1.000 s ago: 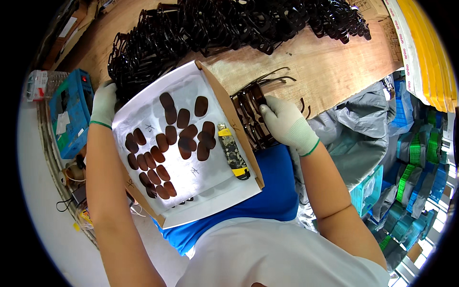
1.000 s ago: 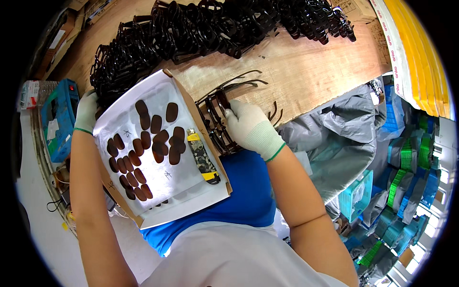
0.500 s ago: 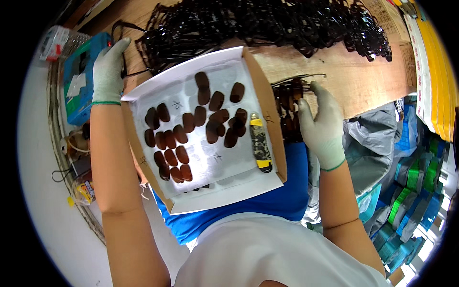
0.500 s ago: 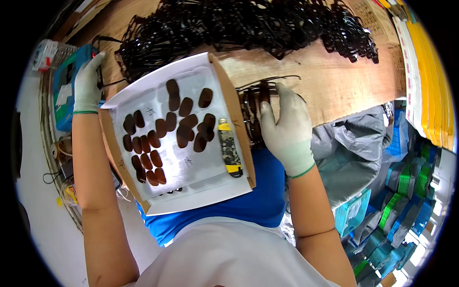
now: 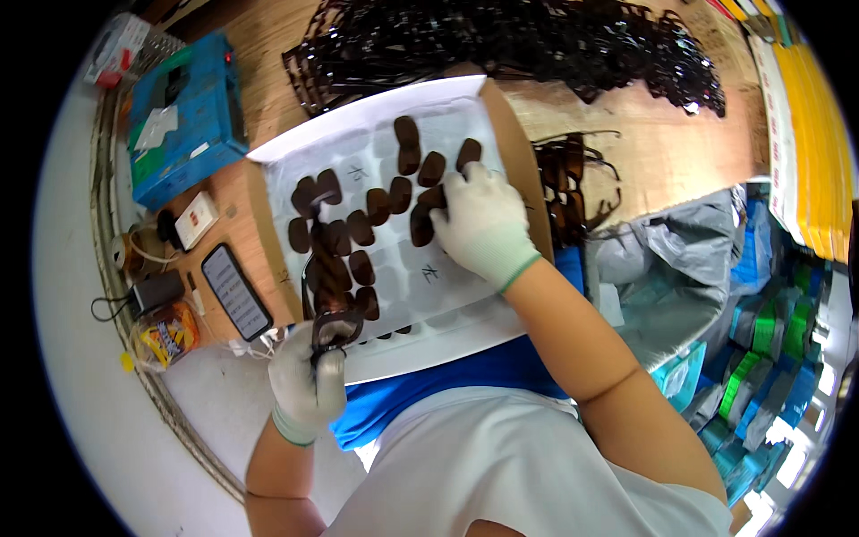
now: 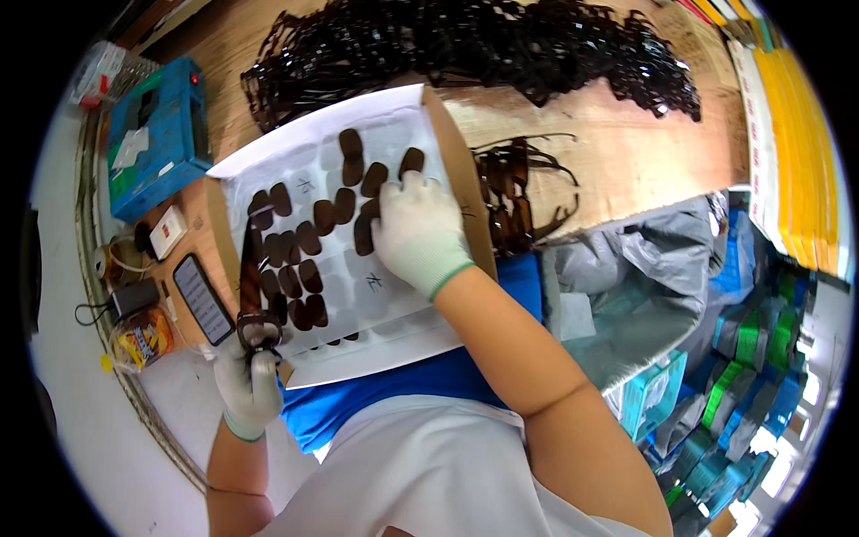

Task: The person assembles sunglasses by inserting lenses into frames. They pick up a frame, insert a lens, and repeat the process with multiple frames and lenses on a workbench.

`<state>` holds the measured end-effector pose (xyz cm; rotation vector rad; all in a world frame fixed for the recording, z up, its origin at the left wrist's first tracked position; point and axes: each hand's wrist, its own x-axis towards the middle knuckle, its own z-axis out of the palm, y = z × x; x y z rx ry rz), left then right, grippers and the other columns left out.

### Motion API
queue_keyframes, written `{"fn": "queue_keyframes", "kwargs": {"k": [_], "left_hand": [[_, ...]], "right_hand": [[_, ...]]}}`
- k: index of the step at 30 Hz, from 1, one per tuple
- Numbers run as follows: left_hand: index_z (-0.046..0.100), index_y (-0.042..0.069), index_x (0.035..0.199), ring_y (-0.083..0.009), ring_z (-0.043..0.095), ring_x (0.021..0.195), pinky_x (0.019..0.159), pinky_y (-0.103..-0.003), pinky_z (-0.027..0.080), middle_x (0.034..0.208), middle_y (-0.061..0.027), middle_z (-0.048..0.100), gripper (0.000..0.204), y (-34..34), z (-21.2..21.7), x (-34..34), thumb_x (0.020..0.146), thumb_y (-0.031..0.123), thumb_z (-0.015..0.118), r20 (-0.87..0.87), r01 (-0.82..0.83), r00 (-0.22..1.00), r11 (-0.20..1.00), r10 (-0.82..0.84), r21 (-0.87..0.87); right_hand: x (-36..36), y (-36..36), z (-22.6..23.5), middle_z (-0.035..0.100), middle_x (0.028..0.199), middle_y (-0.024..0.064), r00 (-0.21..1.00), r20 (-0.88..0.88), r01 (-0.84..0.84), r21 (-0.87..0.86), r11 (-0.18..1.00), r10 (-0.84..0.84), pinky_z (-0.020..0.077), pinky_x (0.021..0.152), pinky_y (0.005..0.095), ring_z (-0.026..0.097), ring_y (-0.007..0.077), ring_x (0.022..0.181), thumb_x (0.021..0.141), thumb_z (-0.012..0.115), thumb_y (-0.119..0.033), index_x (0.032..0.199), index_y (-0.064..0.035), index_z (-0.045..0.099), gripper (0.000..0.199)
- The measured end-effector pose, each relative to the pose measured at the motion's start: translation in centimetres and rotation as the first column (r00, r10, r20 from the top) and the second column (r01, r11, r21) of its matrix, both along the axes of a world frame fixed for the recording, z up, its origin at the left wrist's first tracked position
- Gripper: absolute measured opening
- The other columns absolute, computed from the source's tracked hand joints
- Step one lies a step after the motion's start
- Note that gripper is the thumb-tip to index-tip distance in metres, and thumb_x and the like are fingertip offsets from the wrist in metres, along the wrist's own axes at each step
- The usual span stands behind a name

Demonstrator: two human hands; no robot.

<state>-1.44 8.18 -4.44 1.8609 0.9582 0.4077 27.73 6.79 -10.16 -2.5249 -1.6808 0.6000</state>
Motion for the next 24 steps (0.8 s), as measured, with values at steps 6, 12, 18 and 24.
{"fn": "queue_keyframes", "kwargs": {"k": [6, 12, 18, 24], "left_hand": [[0.043, 0.001, 0.117, -0.0185, 0.062, 0.082, 0.08, -0.033, 0.053, 0.103, -0.0151, 0.064, 0.017, -4.1, -0.2, 3.4, 0.102, 0.008, 0.045, 0.47, 0.026, 0.879, 0.974, 0.084, -0.224], [0.045, -0.001, 0.114, -0.0193, 0.068, 0.079, 0.075, -0.033, 0.057, 0.091, -0.0166, 0.068, 0.012, -6.3, 1.0, 3.1, 0.104, 0.005, 0.045, 0.479, 0.081, 0.878, 0.978, 0.02, -0.19], [0.048, -0.001, 0.116, -0.013, 0.058, 0.07, 0.065, -0.026, 0.05, 0.085, -0.0091, 0.062, 0.016, -7.0, 2.1, 1.4, 0.104, 0.007, 0.041, 0.288, -0.18, 0.931, 0.968, 0.225, -0.174], [0.052, -0.006, 0.125, -0.0218, 0.072, 0.074, 0.07, -0.034, 0.058, 0.088, -0.015, 0.071, 0.028, -8.6, 3.0, 2.5, 0.104, 0.012, 0.049, 0.168, 0.086, 0.983, 0.994, -0.074, -0.061]], "right_hand": [[0.7, 1.9, 0.0, 0.061, 0.121, 0.0199, 0.994, -0.069, 0.072, -0.12, 0.99, -0.081, 0.0526, 0.097, 0.0437, 0.063, 0.0368, 0.114, 0.086, 0.068, -0.026, 0.118, -0.0031, 0.066, 0.04], [0.6, -0.9, 1.8, 0.064, 0.113, 0.019, 0.95, -0.199, -0.23, 0.076, 0.97, 0.241, 0.0539, 0.088, 0.0472, 0.065, 0.0373, 0.1, 0.087, 0.061, -0.017, 0.111, -0.0055, 0.066, 0.027], [-5.2, -11.4, 6.6, 0.064, 0.102, 0.0168, 0.744, -0.519, -0.074, 0.561, 0.825, 0.42, 0.0552, 0.075, 0.0439, 0.066, 0.0359, 0.083, 0.088, 0.063, -0.008, 0.113, -0.0034, 0.061, 0.026], [-8.8, -14.0, 9.5, 0.071, 0.097, 0.0136, 0.649, -0.739, 0.402, 0.535, 0.743, 0.181, 0.0584, 0.069, 0.0305, 0.073, 0.0235, 0.079, 0.083, 0.075, -0.003, 0.1, -0.0009, 0.069, 0.018]]}}
